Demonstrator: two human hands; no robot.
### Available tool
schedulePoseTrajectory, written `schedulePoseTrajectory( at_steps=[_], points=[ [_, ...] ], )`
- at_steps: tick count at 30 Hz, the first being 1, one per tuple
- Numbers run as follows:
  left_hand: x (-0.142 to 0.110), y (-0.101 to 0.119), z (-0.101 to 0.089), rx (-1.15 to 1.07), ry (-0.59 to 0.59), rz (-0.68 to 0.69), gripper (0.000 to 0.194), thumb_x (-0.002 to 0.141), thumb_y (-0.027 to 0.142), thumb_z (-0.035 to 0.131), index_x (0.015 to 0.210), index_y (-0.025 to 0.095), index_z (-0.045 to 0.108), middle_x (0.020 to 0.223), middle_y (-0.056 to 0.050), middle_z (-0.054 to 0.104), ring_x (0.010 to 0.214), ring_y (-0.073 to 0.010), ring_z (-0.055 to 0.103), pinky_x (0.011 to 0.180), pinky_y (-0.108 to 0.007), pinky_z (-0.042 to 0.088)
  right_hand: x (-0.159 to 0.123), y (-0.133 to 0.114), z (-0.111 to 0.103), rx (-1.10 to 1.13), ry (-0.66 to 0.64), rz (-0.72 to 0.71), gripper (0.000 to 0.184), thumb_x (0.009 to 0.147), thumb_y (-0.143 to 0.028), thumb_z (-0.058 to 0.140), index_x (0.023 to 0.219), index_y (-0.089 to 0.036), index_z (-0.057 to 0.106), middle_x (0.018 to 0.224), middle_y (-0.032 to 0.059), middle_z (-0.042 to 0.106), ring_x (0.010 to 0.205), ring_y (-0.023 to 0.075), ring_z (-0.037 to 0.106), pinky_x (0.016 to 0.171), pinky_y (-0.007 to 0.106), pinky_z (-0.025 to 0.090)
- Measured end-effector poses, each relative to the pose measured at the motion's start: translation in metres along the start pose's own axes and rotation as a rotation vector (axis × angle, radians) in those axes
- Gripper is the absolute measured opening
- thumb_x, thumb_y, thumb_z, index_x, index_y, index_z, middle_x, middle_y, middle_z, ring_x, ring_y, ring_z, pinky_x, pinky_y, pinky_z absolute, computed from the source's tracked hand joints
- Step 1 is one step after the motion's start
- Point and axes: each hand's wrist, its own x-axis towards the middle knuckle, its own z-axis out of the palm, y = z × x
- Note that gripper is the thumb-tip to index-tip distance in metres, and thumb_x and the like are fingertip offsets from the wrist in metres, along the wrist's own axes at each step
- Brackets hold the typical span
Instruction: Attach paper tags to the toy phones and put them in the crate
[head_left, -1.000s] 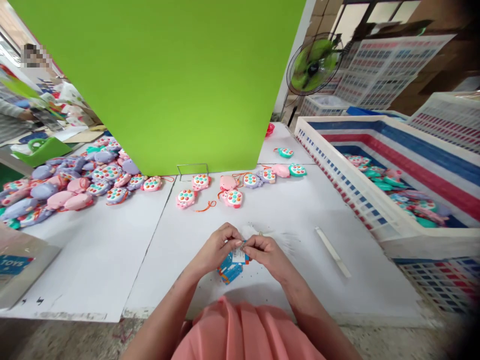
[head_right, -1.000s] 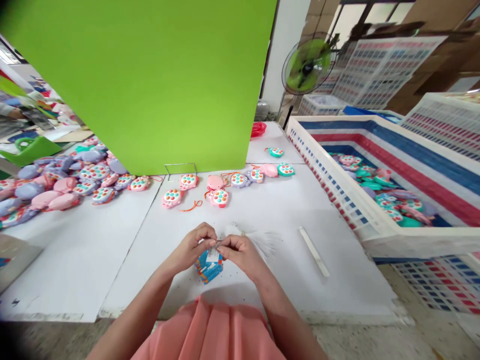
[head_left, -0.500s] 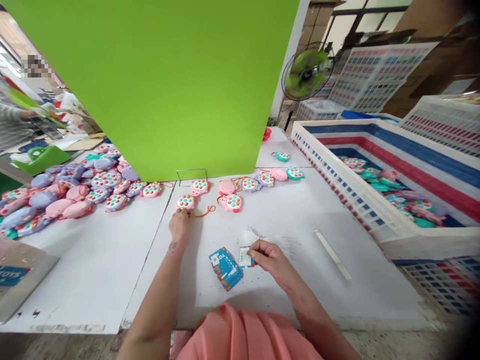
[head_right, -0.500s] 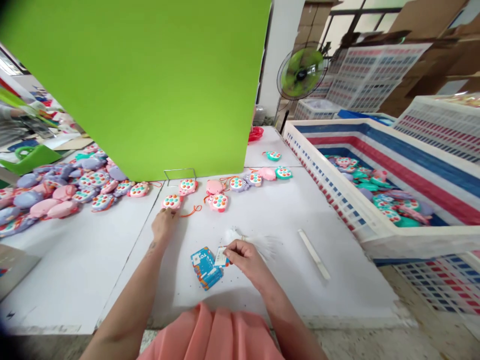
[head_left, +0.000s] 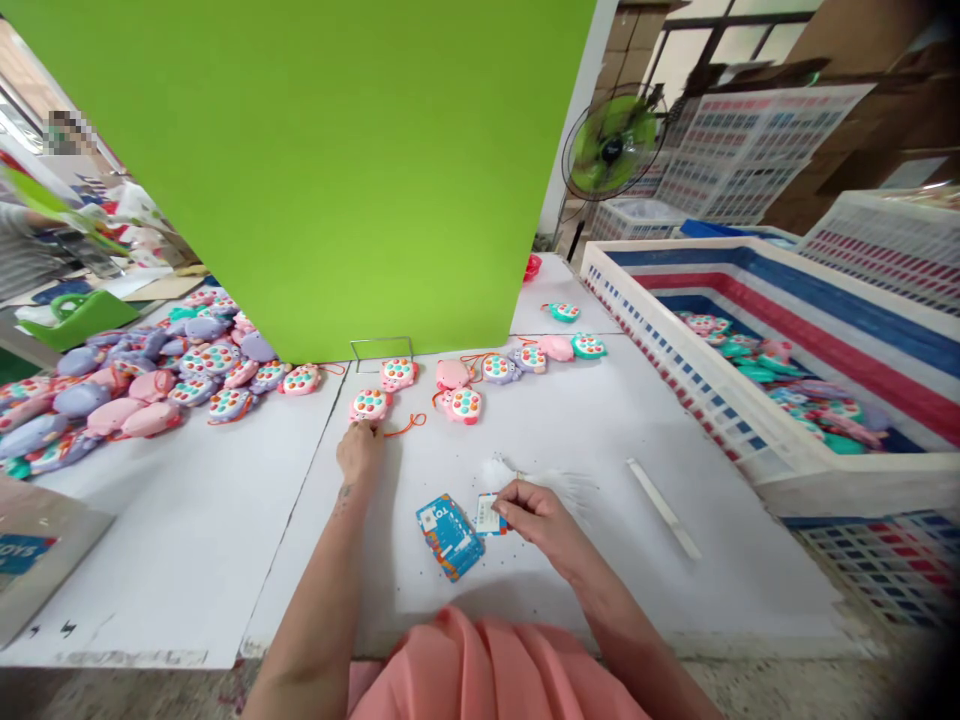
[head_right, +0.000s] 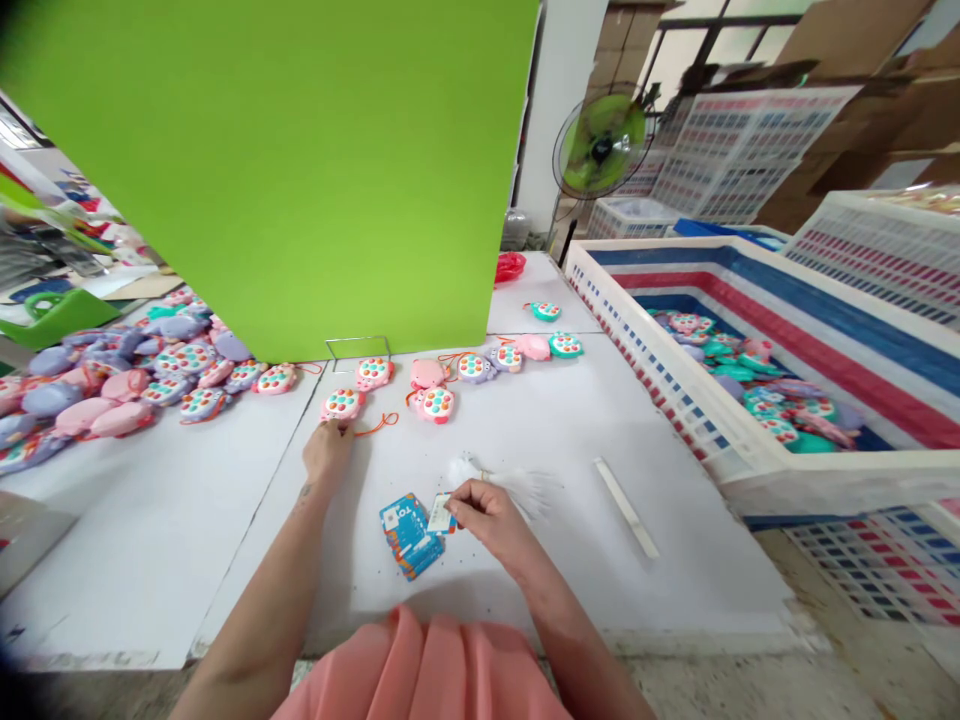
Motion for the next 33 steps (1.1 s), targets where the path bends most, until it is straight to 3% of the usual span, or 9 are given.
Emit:
schedulePoseTrajectory(
  at_steps=[7,12,16,21,33],
  points=[
    [-0.019,0.021,-0.005,-0.458,-0.162,0.135,0.020,0.075,0.036,0.054,0.078,0.017,0.060,0.081,-0.004,0.063,0.071,-0.0152,0.055,0.066,-0.026,0.040,0.006,0.000,-0.001,-0.045,0.026,-0.025,0.020,0.074,-0.036,0.061,0.068,-0.017,0.058,0.060,-0.0023,0.055,0.053,0.0089,0.042,0.050,0.022,0.029],
    [-0.057,0.049,0.002,-0.807,-0.419,0.209,0.031,0.077,0.047,0.054,0.080,0.016,0.057,0.074,-0.002,0.062,0.069,-0.0121,0.056,0.067,-0.024,0.045,0.011,0.000,0.001,-0.088,0.057,-0.003,0.020,0.073,-0.035,0.061,0.067,-0.017,0.058,0.056,-0.0033,0.052,0.050,0.0082,0.039,0.047,0.021,0.027],
    [-0.082,0.066,0.010,-0.964,-0.597,0.211,0.034,0.078,0.048,0.056,0.079,0.014,0.056,0.073,-0.003,0.062,0.067,-0.0112,0.056,0.066,-0.025,0.045,0.013,0.001,0.002,-0.108,0.105,0.027,0.019,0.074,-0.034,0.060,0.066,-0.017,0.057,0.051,-0.0050,0.048,0.044,0.0069,0.033,0.044,0.021,0.025],
    [-0.100,0.080,0.010,-1.154,-0.847,0.168,0.034,0.075,0.045,0.065,0.080,0.013,0.057,0.076,-0.002,0.062,0.068,-0.0104,0.056,0.071,-0.026,0.045,0.015,0.005,-0.001,-0.150,0.190,-0.028,0.019,0.072,-0.030,0.059,0.059,-0.018,0.054,0.050,-0.0037,0.050,0.048,0.0088,0.040,0.047,0.022,0.029],
    [-0.118,0.096,-0.004,-1.061,-0.892,0.262,0.028,0.074,0.040,0.067,0.077,0.013,0.059,0.072,-0.001,0.064,0.069,-0.0124,0.058,0.070,-0.026,0.045,0.018,0.010,-0.003,-0.178,0.200,-0.049,0.020,0.073,-0.032,0.058,0.061,-0.016,0.058,0.056,-0.0015,0.057,0.054,0.0113,0.049,0.053,0.023,0.036]
  ],
)
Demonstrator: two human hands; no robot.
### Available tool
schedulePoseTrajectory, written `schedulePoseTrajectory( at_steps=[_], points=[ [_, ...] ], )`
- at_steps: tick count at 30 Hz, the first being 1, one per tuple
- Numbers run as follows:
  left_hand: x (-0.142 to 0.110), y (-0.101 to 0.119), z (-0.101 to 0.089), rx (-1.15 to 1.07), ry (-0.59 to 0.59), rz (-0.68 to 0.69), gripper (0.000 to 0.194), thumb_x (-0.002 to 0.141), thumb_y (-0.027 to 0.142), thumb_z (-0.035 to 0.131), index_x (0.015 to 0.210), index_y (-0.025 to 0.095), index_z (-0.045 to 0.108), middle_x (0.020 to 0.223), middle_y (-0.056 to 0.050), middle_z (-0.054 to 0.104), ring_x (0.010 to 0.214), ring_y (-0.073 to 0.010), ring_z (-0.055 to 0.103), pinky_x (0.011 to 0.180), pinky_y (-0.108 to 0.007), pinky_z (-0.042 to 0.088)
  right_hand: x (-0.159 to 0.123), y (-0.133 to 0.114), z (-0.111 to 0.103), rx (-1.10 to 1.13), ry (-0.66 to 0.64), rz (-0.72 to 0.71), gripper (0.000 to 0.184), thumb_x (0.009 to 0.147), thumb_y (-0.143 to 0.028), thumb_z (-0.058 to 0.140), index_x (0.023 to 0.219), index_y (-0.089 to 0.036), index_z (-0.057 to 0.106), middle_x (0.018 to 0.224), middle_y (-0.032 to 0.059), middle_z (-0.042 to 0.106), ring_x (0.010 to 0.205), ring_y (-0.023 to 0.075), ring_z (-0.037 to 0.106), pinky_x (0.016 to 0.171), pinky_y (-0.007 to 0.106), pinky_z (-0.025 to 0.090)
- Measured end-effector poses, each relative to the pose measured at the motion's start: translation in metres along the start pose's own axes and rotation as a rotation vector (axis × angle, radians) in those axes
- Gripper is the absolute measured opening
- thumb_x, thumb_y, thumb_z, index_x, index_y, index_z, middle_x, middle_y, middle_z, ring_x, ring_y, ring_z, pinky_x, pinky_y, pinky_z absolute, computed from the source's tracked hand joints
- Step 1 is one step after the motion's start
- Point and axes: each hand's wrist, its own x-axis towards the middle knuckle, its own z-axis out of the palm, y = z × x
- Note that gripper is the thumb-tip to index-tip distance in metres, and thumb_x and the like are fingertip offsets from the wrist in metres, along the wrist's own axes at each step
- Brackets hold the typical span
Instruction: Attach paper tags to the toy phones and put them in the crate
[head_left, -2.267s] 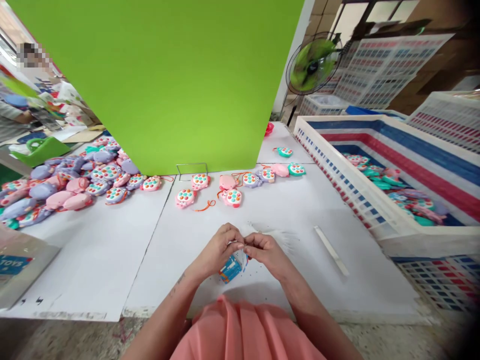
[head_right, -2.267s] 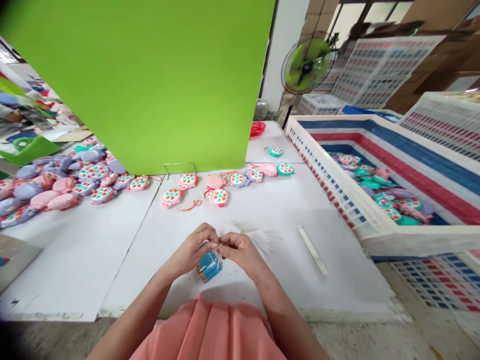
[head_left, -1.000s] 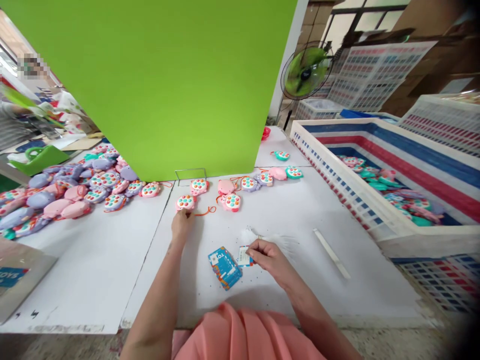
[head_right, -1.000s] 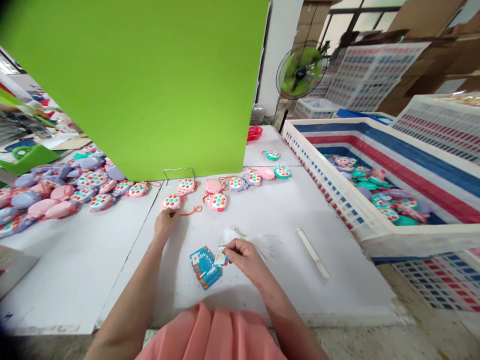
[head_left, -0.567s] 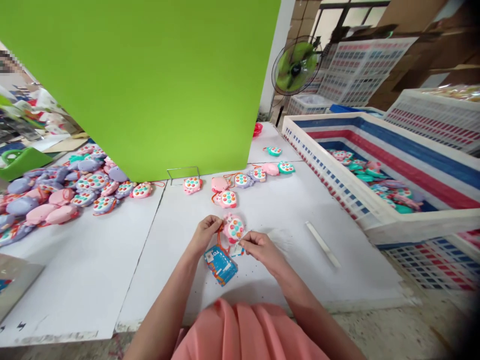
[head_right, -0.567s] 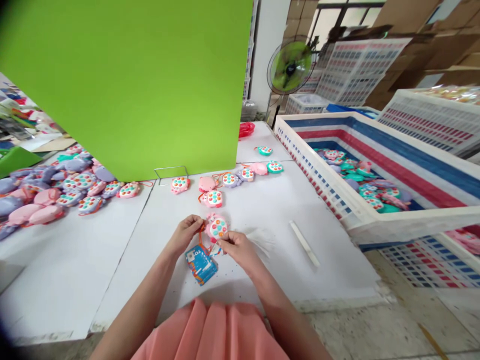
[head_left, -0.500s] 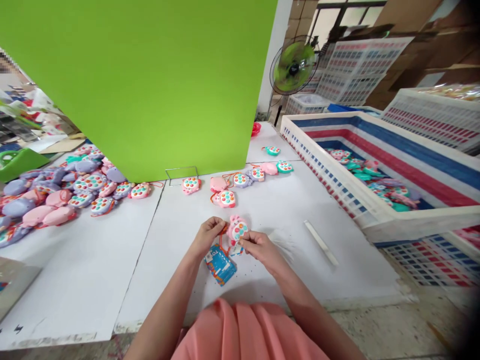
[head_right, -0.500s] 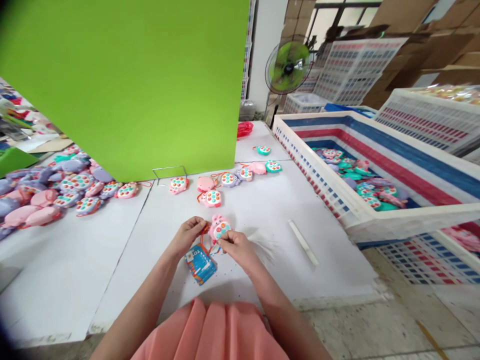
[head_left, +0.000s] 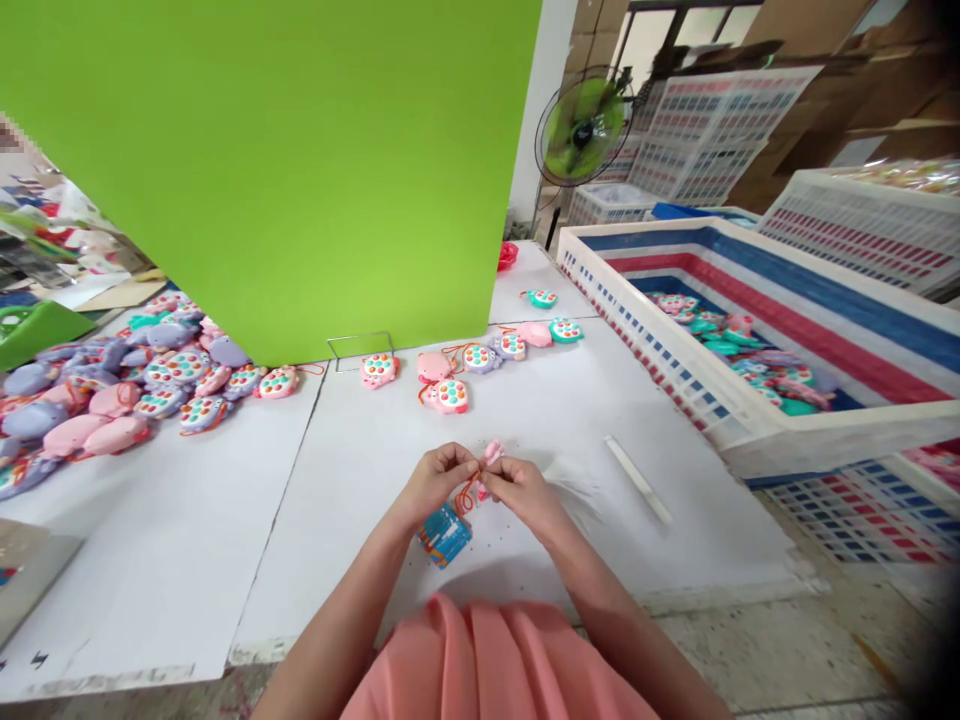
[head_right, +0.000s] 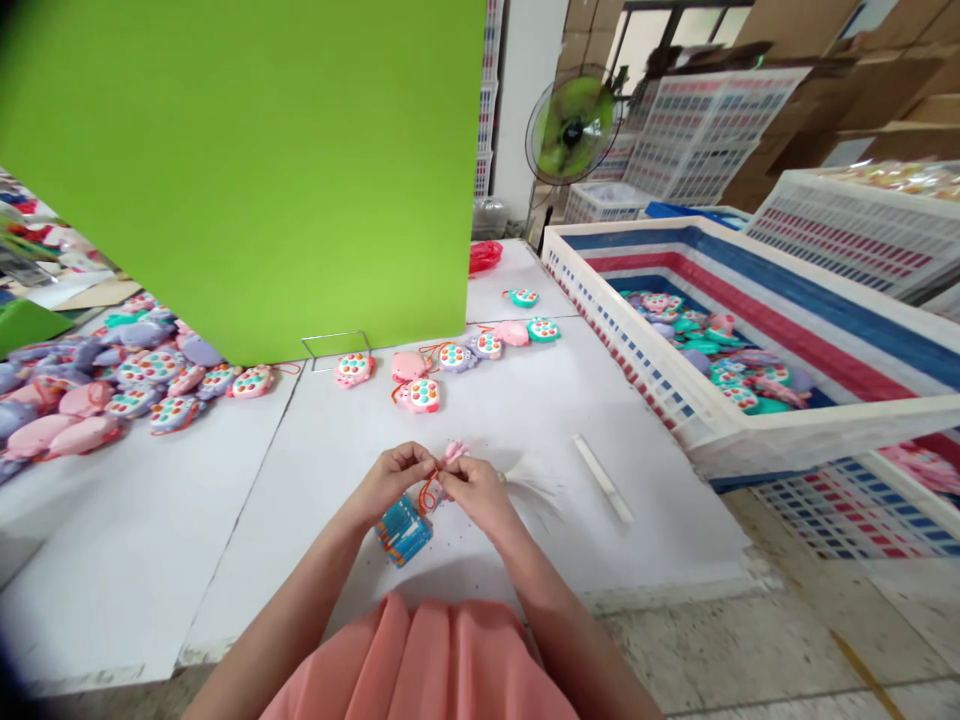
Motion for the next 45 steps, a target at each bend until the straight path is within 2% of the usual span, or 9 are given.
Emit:
schedulePoseTrajectory(
  at_steps=[5,9,12,16,21,27,35,40,45],
  points=[
    [-0.001,0.003,0.005,0.114,0.089,0.026,0.021,0.073,0.033,0.068,0.079,0.013,0.067,0.071,-0.003,0.068,0.067,-0.0147,0.061,0.067,-0.027,0.047,-0.003,-0.006,-0.001,0.049,0.015,-0.016,0.024,0.074,-0.037,0.060,0.062,-0.017,0.056,0.053,-0.0038,0.050,0.049,0.0090,0.042,0.048,0.022,0.031],
    [-0.005,0.012,0.006,0.340,0.144,0.192,0.014,0.078,0.027,0.063,0.085,0.018,0.071,0.083,-0.005,0.071,0.079,-0.0176,0.064,0.076,-0.029,0.049,-0.006,-0.011,0.000,0.222,-0.003,0.015,0.025,0.073,-0.042,0.063,0.078,-0.018,0.057,0.057,-0.0039,0.052,0.047,0.0084,0.040,0.043,0.021,0.023],
    [-0.009,0.022,0.007,0.496,0.080,0.339,0.020,0.084,0.024,0.056,0.097,0.022,0.071,0.095,-0.006,0.070,0.091,-0.0184,0.062,0.084,-0.031,0.047,-0.008,-0.012,0.001,0.319,-0.036,0.023,0.031,0.072,-0.043,0.065,0.088,-0.018,0.057,0.060,-0.0036,0.054,0.046,0.0071,0.038,0.041,0.021,0.020],
    [-0.012,0.031,0.007,0.616,-0.027,0.459,0.026,0.088,0.024,0.050,0.109,0.025,0.067,0.101,-0.005,0.069,0.100,-0.0192,0.057,0.091,-0.035,0.044,-0.008,-0.010,0.000,0.349,-0.096,0.058,0.029,0.074,-0.044,0.064,0.080,-0.016,0.057,0.058,-0.0034,0.055,0.041,0.0048,0.029,0.040,0.022,0.016],
    [-0.018,0.037,0.007,0.816,-0.071,0.563,0.029,0.089,0.026,0.050,0.115,0.029,0.062,0.116,-0.007,0.058,0.110,-0.0205,0.048,0.095,-0.038,0.040,-0.008,-0.009,-0.001,0.481,-0.098,0.118,0.030,0.069,-0.042,0.070,0.077,-0.016,0.058,0.056,-0.0033,0.055,0.045,0.0068,0.042,0.043,0.021,0.024],
    [-0.026,0.042,0.017,1.173,-0.161,0.620,0.023,0.090,0.025,0.049,0.101,0.029,0.068,0.091,-0.006,0.061,0.092,-0.0188,0.047,0.084,-0.035,0.038,-0.007,-0.009,0.000,0.614,-0.068,0.225,0.031,0.058,-0.036,0.079,0.070,-0.015,0.060,0.060,-0.0039,0.054,0.050,0.0073,0.046,0.049,0.022,0.035],
    [-0.027,0.034,0.027,1.322,-0.228,0.729,0.022,0.091,0.018,0.046,0.101,0.024,0.066,0.094,-0.006,0.062,0.093,-0.0185,0.048,0.085,-0.036,0.037,-0.005,-0.007,0.000,0.564,-0.021,0.218,0.022,0.054,-0.028,0.075,0.068,-0.015,0.063,0.066,-0.0006,0.061,0.059,0.0116,0.051,0.053,0.024,0.038],
    [-0.029,0.031,0.033,1.186,-0.207,0.698,0.020,0.090,0.018,0.048,0.092,0.022,0.068,0.094,-0.005,0.063,0.094,-0.0181,0.051,0.085,-0.035,0.041,-0.004,-0.002,0.000,0.477,-0.027,0.164,0.015,0.058,-0.026,0.068,0.068,-0.016,0.064,0.066,-0.0003,0.061,0.059,0.0123,0.051,0.054,0.024,0.037],
    [-0.027,0.033,0.026,0.497,-0.048,0.453,0.017,0.086,0.027,0.055,0.087,0.021,0.071,0.090,-0.006,0.066,0.085,-0.0162,0.059,0.079,-0.029,0.047,-0.005,-0.001,-0.001,0.146,0.080,-0.058,0.010,0.064,-0.027,0.067,0.068,-0.017,0.066,0.068,-0.0001,0.060,0.062,0.0134,0.051,0.058,0.026,0.038]
  ],
)
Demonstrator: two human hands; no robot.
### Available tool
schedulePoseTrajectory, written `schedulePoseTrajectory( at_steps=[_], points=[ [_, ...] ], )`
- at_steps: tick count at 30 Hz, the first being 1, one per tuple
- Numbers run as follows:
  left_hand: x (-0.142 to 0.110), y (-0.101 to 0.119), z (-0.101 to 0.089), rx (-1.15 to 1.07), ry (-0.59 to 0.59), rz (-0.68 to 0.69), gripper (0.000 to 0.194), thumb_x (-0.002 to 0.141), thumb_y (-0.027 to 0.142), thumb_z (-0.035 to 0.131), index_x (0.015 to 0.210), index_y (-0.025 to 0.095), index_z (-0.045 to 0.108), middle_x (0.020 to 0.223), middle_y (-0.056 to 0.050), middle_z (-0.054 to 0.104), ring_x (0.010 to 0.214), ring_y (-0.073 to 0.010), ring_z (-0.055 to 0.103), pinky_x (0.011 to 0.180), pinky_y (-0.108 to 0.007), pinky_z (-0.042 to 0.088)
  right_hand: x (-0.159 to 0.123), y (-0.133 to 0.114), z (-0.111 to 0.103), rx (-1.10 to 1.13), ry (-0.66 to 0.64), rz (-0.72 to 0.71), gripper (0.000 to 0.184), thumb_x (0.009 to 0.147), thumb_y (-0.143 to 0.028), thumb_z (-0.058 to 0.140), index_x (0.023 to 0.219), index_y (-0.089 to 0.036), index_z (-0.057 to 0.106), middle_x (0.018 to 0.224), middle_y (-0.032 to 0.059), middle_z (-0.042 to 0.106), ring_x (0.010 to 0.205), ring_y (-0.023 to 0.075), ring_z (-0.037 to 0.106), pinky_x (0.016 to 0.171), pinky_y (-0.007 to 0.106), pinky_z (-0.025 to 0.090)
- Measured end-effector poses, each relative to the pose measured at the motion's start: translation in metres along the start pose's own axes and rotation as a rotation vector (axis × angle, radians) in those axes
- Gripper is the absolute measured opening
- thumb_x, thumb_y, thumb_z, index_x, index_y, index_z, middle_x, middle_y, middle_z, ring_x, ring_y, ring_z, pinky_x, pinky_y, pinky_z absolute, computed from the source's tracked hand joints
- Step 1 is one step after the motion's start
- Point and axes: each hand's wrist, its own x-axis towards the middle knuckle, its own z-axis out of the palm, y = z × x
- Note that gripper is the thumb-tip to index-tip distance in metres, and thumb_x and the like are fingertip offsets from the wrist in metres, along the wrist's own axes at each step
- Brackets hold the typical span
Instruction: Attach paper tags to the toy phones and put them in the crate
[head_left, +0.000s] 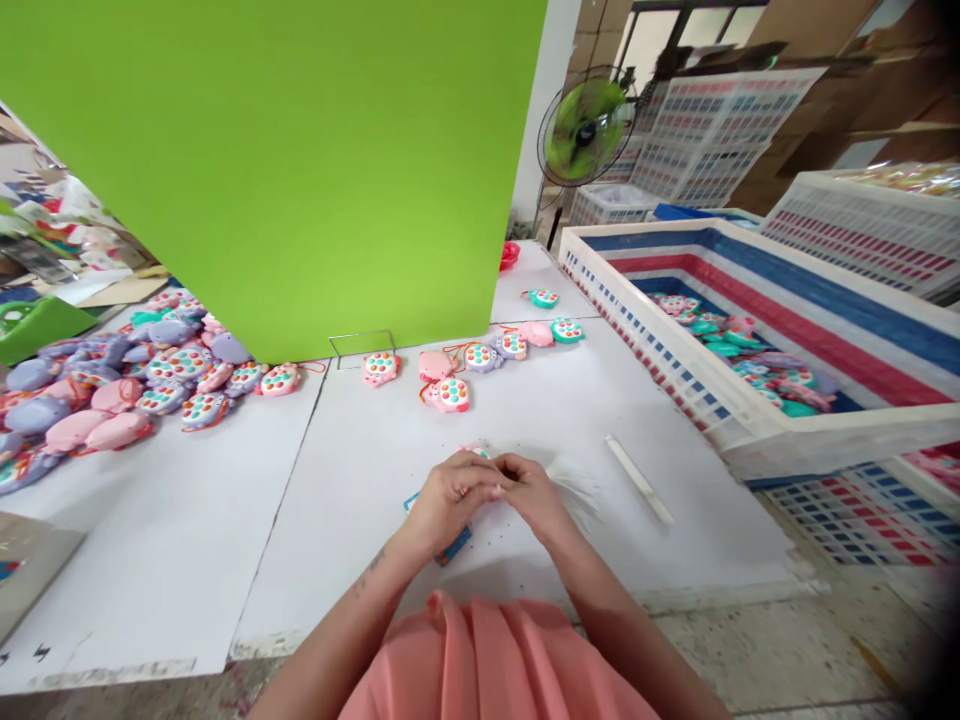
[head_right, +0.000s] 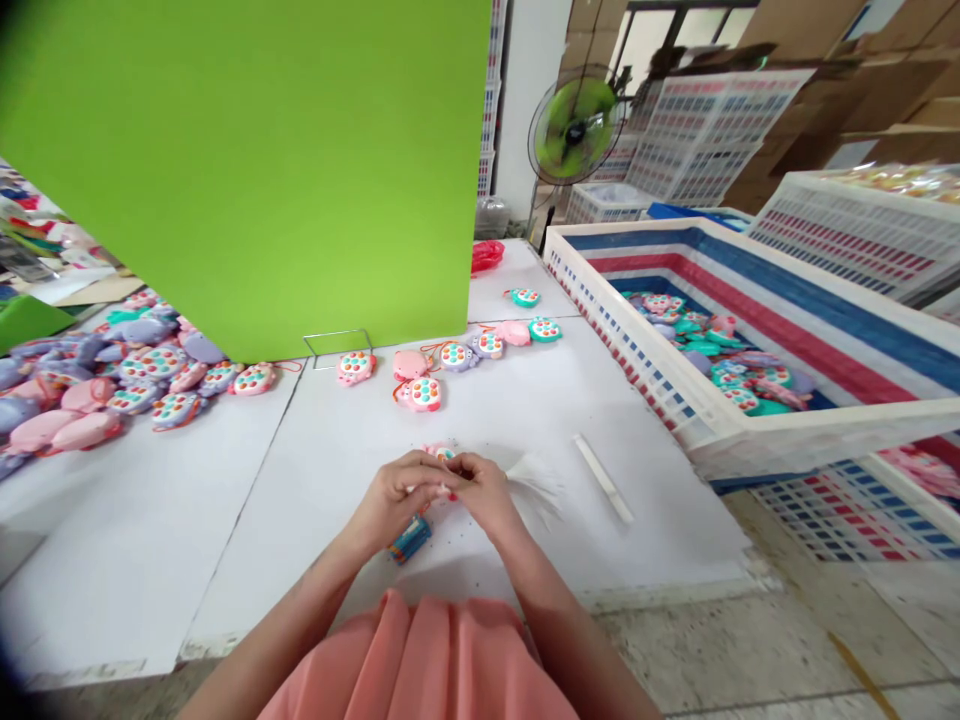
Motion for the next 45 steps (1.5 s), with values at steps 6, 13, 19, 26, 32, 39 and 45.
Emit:
schedulePoseTrajectory(
  at_steps=[6,13,19,26,32,39,45],
  points=[
    [0.000,-0.021,-0.003,-0.443,0.270,-0.353,0.017,0.073,0.027,0.069,0.087,0.018,0.067,0.074,-0.001,0.067,0.071,-0.0147,0.062,0.071,-0.027,0.049,-0.004,-0.012,0.003,-0.087,-0.001,-0.209,0.013,0.079,-0.032,0.059,0.081,-0.021,0.066,0.089,0.0048,0.064,0.078,0.0176,0.058,0.065,0.028,0.044],
    [0.000,-0.019,-0.004,-0.434,0.324,-0.383,0.018,0.072,0.030,0.070,0.078,0.014,0.066,0.071,-0.002,0.068,0.068,-0.0132,0.060,0.068,-0.025,0.048,-0.008,-0.015,0.006,-0.225,0.017,-0.381,0.018,0.087,-0.033,0.052,0.090,-0.021,0.065,0.083,0.0047,0.063,0.081,0.0184,0.057,0.070,0.030,0.046],
    [-0.001,-0.018,-0.006,-0.379,0.306,-0.364,0.017,0.077,0.031,0.064,0.080,0.014,0.066,0.072,-0.001,0.068,0.070,-0.0133,0.061,0.070,-0.025,0.047,-0.009,-0.018,0.005,-0.373,0.080,-0.509,0.015,0.090,-0.026,0.049,0.086,-0.021,0.062,0.084,0.0042,0.061,0.084,0.0184,0.054,0.075,0.032,0.043],
    [-0.002,-0.019,-0.007,-0.336,0.283,-0.354,0.016,0.078,0.029,0.063,0.081,0.014,0.065,0.073,-0.002,0.068,0.069,-0.0129,0.060,0.068,-0.024,0.047,-0.012,-0.023,0.006,-0.449,0.079,-0.551,0.016,0.090,-0.024,0.047,0.084,-0.020,0.061,0.084,0.0046,0.061,0.083,0.0187,0.053,0.074,0.032,0.042],
    [-0.003,-0.018,-0.007,-0.279,0.283,-0.360,0.015,0.078,0.028,0.063,0.082,0.014,0.066,0.074,-0.002,0.068,0.070,-0.0134,0.060,0.068,-0.025,0.047,-0.014,-0.023,0.006,-0.450,0.083,-0.546,0.016,0.090,-0.025,0.047,0.082,-0.020,0.060,0.081,0.0043,0.060,0.081,0.0185,0.053,0.073,0.032,0.042],
    [-0.003,-0.016,-0.006,-0.214,0.261,-0.329,0.013,0.078,0.027,0.063,0.079,0.014,0.067,0.074,-0.002,0.067,0.069,-0.0124,0.058,0.067,-0.024,0.046,-0.015,-0.024,0.006,-0.436,0.084,-0.579,0.014,0.090,-0.022,0.047,0.083,-0.020,0.059,0.080,0.0039,0.059,0.081,0.0183,0.052,0.073,0.032,0.041],
    [-0.001,-0.005,-0.010,0.088,0.221,-0.203,0.007,0.076,0.017,0.064,0.070,0.017,0.068,0.065,0.001,0.061,0.064,-0.0110,0.054,0.062,-0.022,0.042,-0.016,-0.017,0.006,-0.431,0.093,-0.596,0.018,0.089,-0.023,0.047,0.073,-0.019,0.056,0.070,0.0023,0.055,0.073,0.0176,0.050,0.066,0.030,0.038]
  ],
)
